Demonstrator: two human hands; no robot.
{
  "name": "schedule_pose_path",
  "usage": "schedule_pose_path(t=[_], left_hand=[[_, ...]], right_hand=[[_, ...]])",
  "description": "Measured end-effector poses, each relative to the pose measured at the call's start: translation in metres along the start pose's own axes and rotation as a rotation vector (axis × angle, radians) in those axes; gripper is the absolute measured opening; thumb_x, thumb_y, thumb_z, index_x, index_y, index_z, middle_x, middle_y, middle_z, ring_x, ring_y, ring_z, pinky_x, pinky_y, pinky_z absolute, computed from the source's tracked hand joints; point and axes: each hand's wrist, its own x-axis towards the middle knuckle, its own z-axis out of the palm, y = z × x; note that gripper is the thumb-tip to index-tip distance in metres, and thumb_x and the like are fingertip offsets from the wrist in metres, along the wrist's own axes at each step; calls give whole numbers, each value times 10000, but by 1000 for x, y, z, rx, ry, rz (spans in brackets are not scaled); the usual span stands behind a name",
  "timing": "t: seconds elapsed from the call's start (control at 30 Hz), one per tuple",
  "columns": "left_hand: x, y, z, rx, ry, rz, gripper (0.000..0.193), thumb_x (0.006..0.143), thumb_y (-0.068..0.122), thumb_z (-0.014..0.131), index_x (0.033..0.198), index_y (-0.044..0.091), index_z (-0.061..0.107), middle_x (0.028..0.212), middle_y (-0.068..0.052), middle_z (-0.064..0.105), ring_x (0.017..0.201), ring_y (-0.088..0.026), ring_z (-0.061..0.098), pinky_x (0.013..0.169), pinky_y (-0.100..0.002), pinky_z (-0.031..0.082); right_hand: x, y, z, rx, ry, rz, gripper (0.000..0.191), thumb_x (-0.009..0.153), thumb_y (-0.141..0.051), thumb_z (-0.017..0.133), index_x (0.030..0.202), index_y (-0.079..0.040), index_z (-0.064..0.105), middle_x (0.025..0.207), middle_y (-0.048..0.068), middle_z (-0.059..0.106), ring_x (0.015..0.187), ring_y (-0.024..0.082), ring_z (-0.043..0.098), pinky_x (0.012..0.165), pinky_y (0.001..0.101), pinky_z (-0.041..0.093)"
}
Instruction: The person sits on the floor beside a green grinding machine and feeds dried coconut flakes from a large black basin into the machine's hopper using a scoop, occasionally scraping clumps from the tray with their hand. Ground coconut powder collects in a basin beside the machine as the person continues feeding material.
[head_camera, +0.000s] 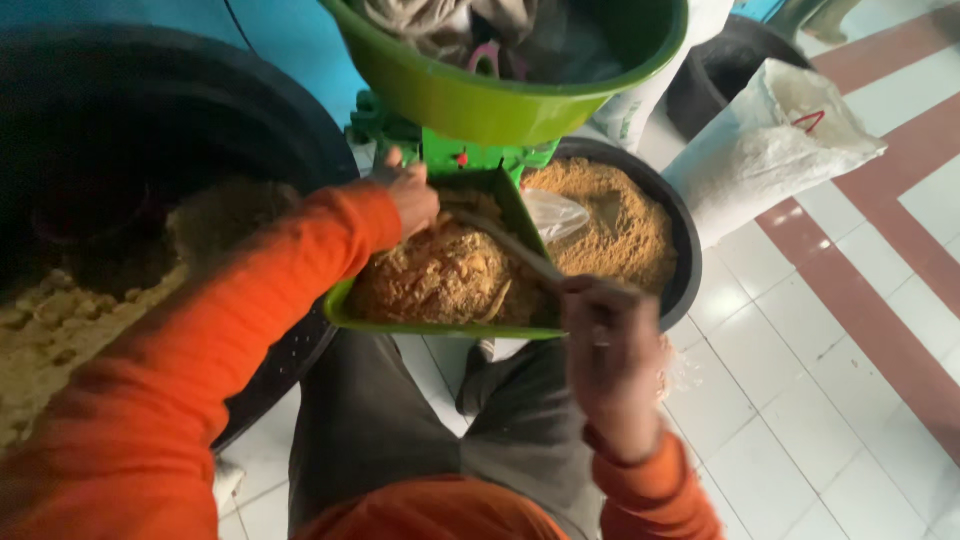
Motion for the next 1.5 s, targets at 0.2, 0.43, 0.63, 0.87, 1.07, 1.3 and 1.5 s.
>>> schedule_pose_path(t=[0.2,0.43,0.63,0.87,1.07,1.3,1.5], left_hand=[[29,-13,12,87,103,-72,103,846,161,679,864,109,765,932,-94,735,1192,-307,546,960,-583,324],[38,-18,32,43,270,-90,175,775,185,715,932,111,692,914,-126,711,1100,-307,582,879,-572,326],[22,-13,10,78,282,-87,92,817,166,717,897,123,703,850,-92,707,1111,-286,581,919,-579,321],[18,-15,17,50,352,-93,118,910,197,651,838,124,711,845,-114,693,1070,-287,585,948,-544,321],[41,-7,24,27,324,-113,94,864,80,642,813,104,718,847,-152,687,1034,-310,589,931,-514,373],[26,3,-1,111,64,-106,72,764,54,688,777,75,756,903,-100,727,1207,-318,535,1012,-591,346],[-7,4,0,74,-28,-74,70,785,135,721,807,91,772,999,-65,732,1357,-296,425,966,-634,305]], right_hand=[[5,8,-14,-82,-148,-45,164,992,12,682,1092,-4,553,1012,136,736,821,219,766,689,306,591],[-8,18,10,-158,-69,-48,183,973,-2,711,1094,-10,574,1033,132,724,820,226,750,698,312,586],[-19,32,26,-86,-51,-102,200,973,-1,698,1110,-2,552,1121,152,713,868,229,743,742,316,607],[-27,48,45,-2,-162,-71,190,971,30,700,1110,10,571,1120,155,721,911,265,728,760,332,592],[-17,9,-5,-145,27,-1,192,953,44,726,1065,-1,577,1086,107,740,831,143,744,716,262,592],[-11,26,9,-108,-126,-129,202,971,38,705,1072,10,533,1100,139,732,833,173,732,706,266,589],[-20,34,18,-81,-61,-88,203,989,37,695,1103,4,530,1098,145,730,817,170,747,700,283,593]])
